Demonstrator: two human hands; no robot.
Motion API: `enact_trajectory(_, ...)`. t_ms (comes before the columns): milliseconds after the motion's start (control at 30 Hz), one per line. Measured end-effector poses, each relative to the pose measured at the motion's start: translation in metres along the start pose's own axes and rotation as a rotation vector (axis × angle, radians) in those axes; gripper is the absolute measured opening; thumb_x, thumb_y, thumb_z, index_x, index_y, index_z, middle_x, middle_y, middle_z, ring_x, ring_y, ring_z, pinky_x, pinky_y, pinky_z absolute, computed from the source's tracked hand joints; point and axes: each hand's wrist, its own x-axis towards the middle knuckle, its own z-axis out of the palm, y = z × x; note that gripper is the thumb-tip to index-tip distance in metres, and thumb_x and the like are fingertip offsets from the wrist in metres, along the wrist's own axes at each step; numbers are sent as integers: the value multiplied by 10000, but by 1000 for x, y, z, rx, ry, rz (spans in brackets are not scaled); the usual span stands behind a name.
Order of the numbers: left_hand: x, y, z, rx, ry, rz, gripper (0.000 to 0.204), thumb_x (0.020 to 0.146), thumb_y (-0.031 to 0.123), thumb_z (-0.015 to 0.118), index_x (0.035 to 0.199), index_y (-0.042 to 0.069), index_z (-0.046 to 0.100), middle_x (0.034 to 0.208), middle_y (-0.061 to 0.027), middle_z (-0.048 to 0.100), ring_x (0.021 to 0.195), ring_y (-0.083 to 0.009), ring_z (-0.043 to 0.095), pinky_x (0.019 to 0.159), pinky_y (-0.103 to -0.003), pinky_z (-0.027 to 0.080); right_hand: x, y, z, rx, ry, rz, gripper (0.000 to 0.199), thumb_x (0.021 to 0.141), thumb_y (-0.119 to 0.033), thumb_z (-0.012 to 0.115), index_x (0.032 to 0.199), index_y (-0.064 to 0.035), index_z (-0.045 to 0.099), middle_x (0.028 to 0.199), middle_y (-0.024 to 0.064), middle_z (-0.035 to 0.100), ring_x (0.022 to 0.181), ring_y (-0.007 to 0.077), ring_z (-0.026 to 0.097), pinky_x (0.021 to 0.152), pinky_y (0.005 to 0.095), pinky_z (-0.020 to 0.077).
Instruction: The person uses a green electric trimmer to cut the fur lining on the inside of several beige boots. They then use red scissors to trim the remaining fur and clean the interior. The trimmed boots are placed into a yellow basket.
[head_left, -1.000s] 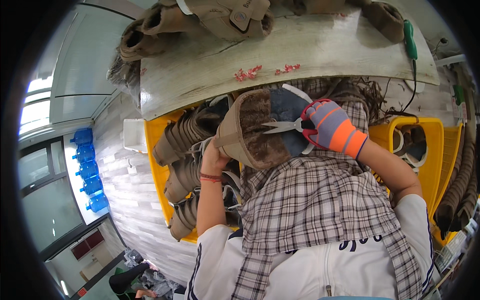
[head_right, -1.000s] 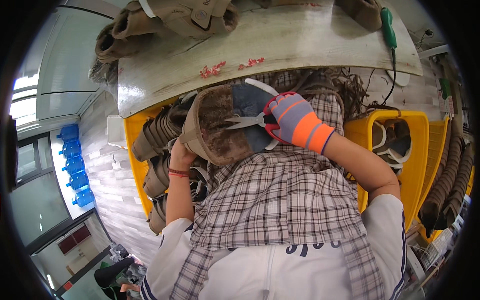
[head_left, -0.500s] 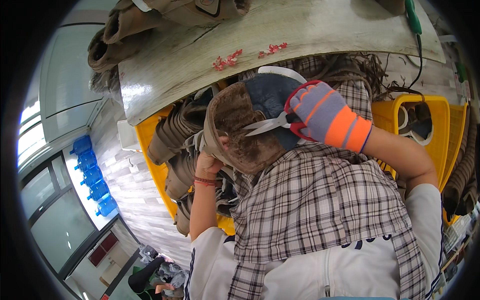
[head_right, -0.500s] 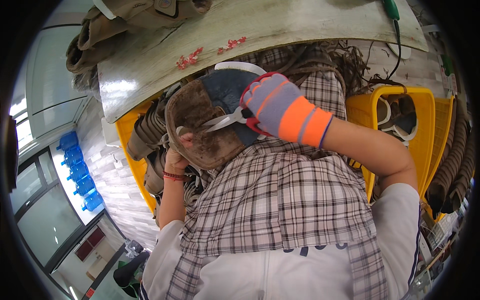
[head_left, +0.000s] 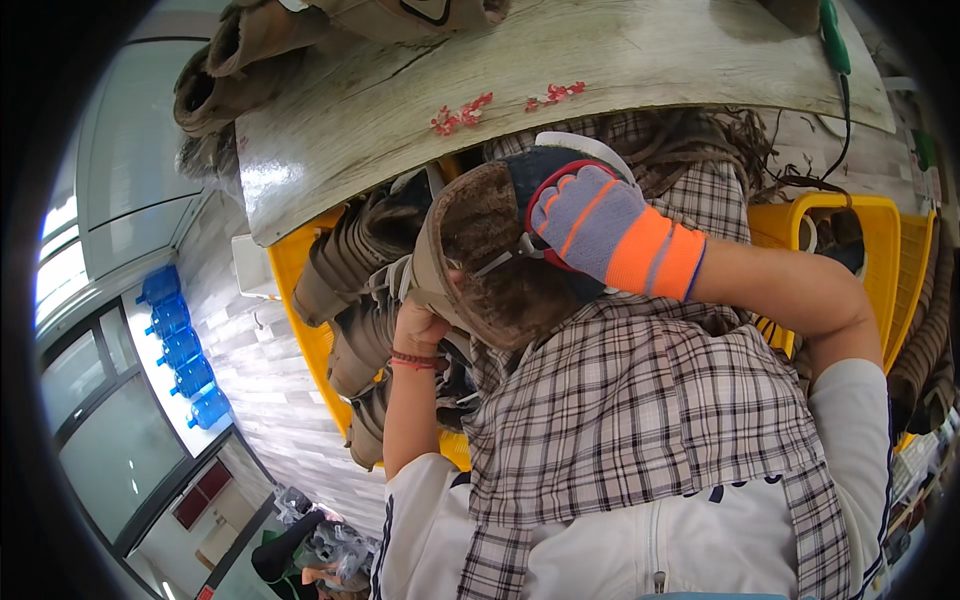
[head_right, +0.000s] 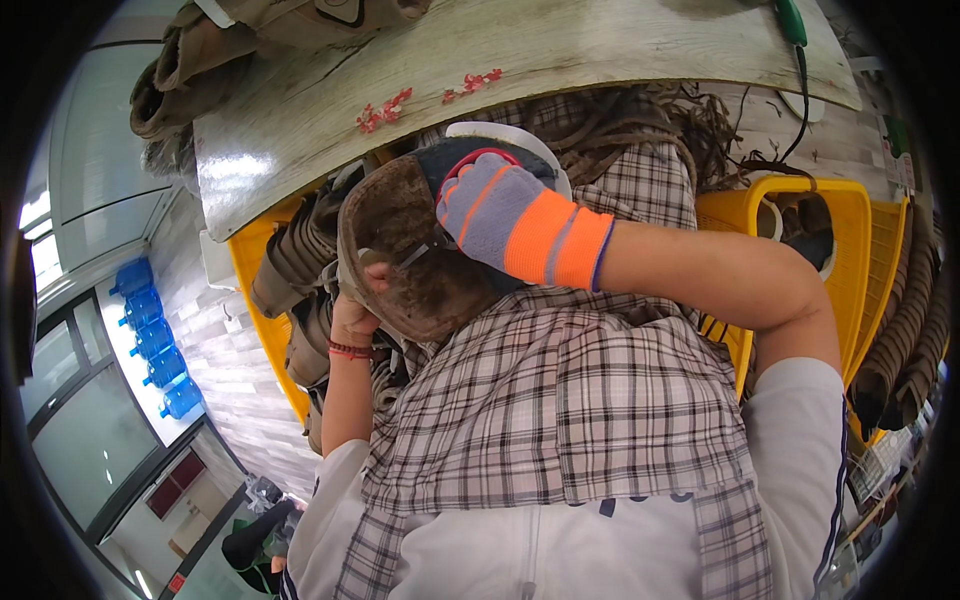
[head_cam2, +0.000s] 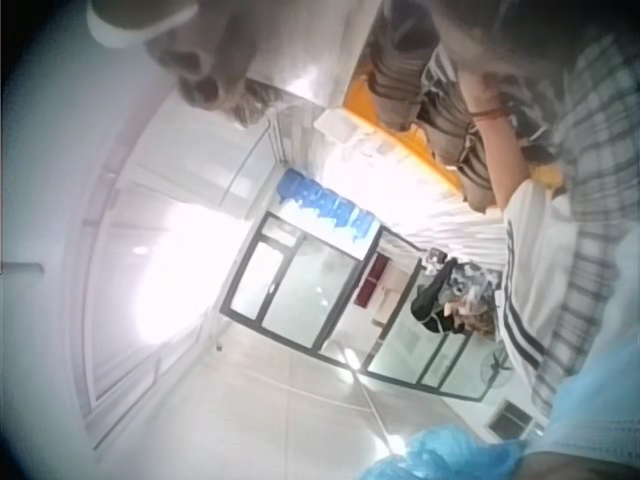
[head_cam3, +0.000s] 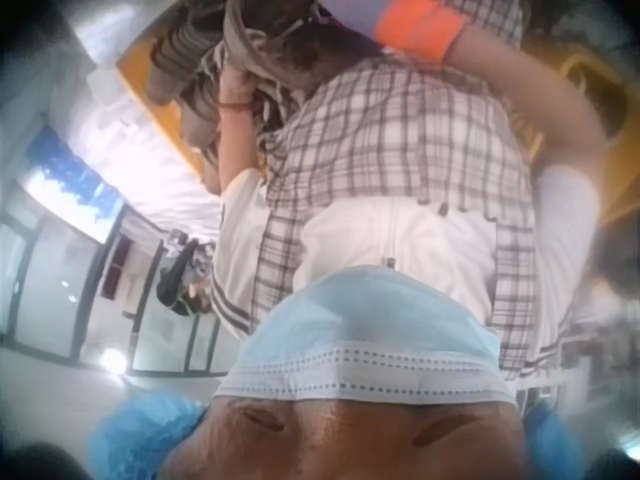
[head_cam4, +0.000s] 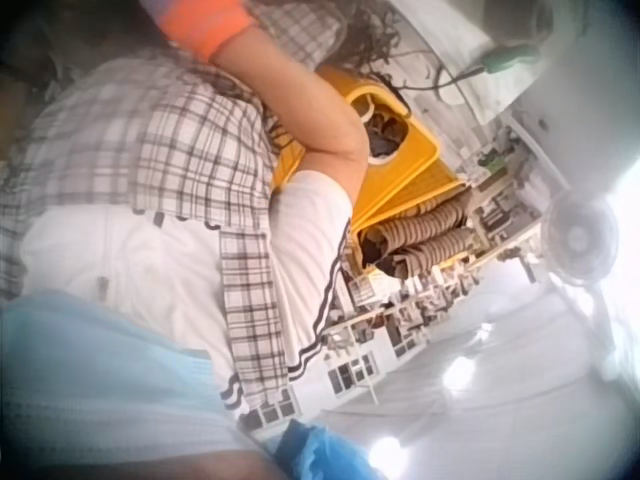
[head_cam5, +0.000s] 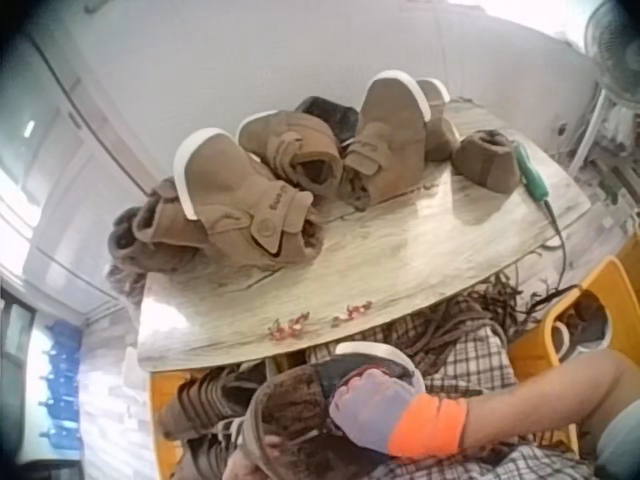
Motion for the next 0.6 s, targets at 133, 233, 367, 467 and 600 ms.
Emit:
enact_trajectory(133,1,2,2,-27,-16,-10,324,716,54,719,1027,43,627,925,-74,666,827,-169,637,724,-311,534,2,-3,-1,-29,6,-10,123,706,-189,581,765,-101,643,687,44,583,675,206,588,543,331,408)
enact_trajectory(233,0,-1,-1,8,18,9,322,722,61,717,1031,48,627,940,-73,666,835,-170,637,735,-318,530,6,-4,0,-1,-3,-43,124,708,-189,581,772,-103,643,707,48,583,687,210,587,547,335,406)
enact_trajectory(367,-1,1,-2,3,19,2,310,736,67,705,1035,53,627,947,-73,665,850,-173,635,745,-325,526,7,-8,-7,-58,-44,-31,116,702,-177,585,773,-100,634,707,51,583,693,208,583,552,329,408)
enact_trajectory(467,-1,2,-1,32,14,-2,306,743,72,699,1039,51,625,944,-76,666,857,-177,636,747,-323,526,5,-6,-10,-63,-30,-33,124,699,-169,584,783,-83,617,675,48,582,686,199,576,554,313,412)
enact_trajectory(600,0,2,-2,21,20,-28,311,741,72,699,1043,46,626,936,-78,668,843,-180,639,741,-323,529,9,-7,-10,-83,-98,-57,147,705,-176,586,808,-75,617,687,46,581,683,194,572,543,309,408)
